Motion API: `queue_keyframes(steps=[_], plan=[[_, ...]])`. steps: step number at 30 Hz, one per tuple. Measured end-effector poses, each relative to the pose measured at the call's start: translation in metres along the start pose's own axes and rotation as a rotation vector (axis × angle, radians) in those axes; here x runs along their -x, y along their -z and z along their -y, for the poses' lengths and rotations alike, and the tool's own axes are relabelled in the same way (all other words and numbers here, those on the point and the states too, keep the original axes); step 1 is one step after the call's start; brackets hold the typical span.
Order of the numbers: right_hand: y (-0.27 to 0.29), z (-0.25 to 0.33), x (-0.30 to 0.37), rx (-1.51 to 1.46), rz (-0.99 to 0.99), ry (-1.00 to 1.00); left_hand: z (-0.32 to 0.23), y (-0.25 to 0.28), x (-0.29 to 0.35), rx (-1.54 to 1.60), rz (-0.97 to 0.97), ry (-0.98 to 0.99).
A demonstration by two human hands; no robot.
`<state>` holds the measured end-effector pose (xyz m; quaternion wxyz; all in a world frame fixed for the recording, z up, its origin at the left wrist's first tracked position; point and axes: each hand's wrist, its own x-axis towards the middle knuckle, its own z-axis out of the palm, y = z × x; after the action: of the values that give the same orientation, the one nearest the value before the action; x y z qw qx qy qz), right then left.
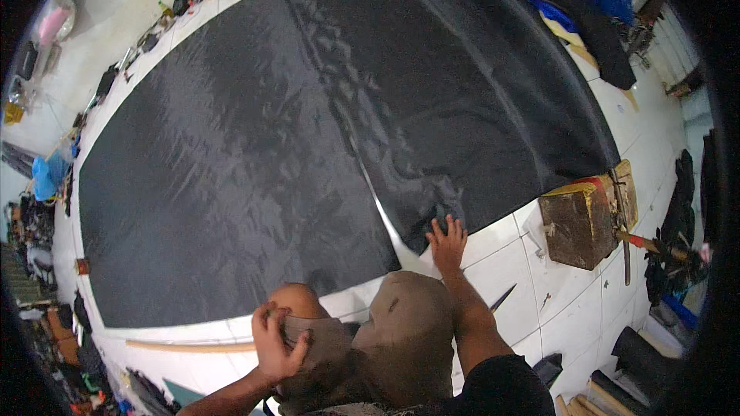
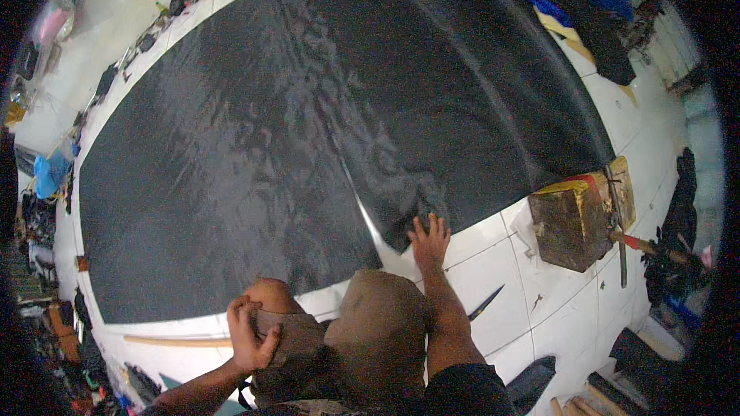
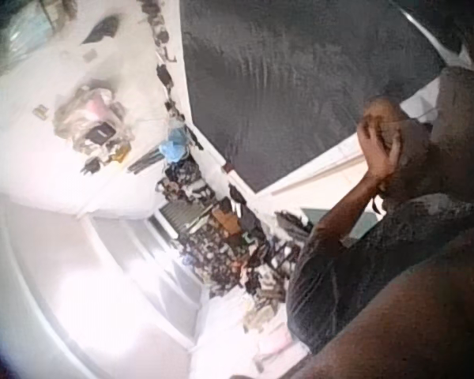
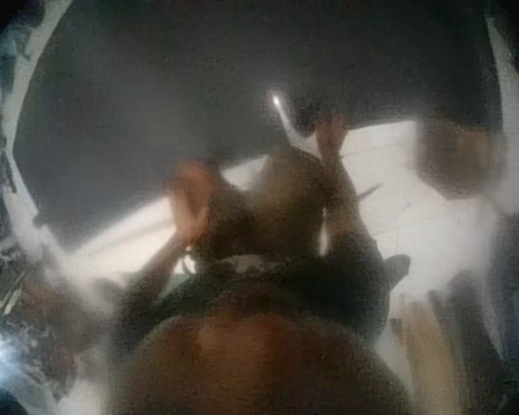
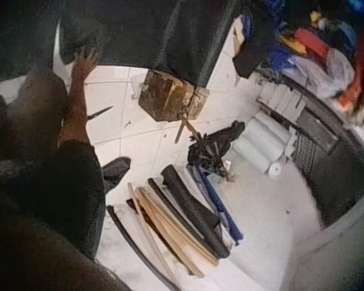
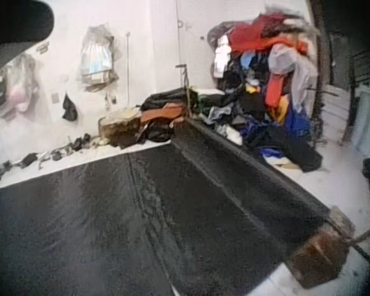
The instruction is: The person lays out a large black fabric sheet on a tiled floor, uses a wooden stick to measure and mark a line, and then cuts the fabric along the marked line using scissors. The process is repeated multiple times to produce several rectangular pieces.
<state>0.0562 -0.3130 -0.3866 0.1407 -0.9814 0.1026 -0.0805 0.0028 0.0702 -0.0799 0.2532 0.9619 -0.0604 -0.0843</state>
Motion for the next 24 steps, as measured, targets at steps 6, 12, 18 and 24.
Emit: queue_keyframes(steps=[6, 12, 18, 24], plan=[[0.081, -0.023, -0.093, -0.501, 0.019, -0.833, -0.046, 0.059, 0.015, 0.018, 0.364, 0.151], [0.241, -0.034, -0.164, -0.852, -0.317, -1.0, -0.095, 0.093, 0.015, -0.166, 0.819, 0.235], [0.385, -0.008, -0.205, -0.652, -0.198, -0.879, -0.187, 0.039, -0.158, 0.123, 0.496, 0.311], [0.484, 0.029, -0.199, -0.563, -0.022, -0.285, -0.399, 0.062, -0.474, 0.804, 0.206, 0.625]])
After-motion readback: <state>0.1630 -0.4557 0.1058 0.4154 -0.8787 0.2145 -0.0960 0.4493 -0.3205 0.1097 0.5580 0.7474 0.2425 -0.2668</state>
